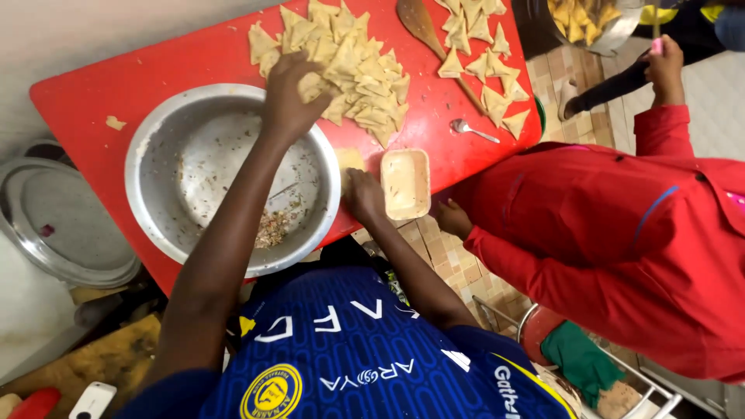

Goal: Filling and folding samosa wrappers with a meat and vegetable mixture

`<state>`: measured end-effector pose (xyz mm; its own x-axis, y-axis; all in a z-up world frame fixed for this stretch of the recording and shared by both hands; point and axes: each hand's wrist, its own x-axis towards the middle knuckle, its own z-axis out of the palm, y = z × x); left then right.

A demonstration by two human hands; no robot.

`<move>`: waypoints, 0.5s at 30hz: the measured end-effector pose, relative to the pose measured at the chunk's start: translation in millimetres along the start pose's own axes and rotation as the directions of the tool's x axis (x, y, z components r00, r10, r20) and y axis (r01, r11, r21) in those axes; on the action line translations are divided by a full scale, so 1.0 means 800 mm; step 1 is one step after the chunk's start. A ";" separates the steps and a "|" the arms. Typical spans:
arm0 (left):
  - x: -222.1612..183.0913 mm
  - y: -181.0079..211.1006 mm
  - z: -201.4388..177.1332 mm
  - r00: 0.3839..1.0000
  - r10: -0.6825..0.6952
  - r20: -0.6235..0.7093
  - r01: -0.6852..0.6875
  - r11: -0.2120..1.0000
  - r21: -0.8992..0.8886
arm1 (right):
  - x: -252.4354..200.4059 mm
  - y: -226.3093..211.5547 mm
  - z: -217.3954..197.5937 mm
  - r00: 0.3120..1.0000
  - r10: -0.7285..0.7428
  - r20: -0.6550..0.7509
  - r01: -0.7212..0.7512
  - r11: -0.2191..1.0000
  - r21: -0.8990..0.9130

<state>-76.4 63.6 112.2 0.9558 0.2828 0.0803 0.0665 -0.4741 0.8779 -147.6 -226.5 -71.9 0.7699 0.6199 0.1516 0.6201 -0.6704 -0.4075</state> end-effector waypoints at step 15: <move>-0.189 0.000 -0.024 0.911 -0.197 0.363 0.410 0.321 -0.854 | 0.136 -0.167 -0.238 0.946 0.004 -0.323 0.069 0.974 0.215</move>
<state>-226.1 36.7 108.8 0.9612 0.0488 -0.2714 0.1683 0.6759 0.7175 -117.3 -147.3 170.6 0.7798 0.4523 0.4327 0.6249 -0.5228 -0.5798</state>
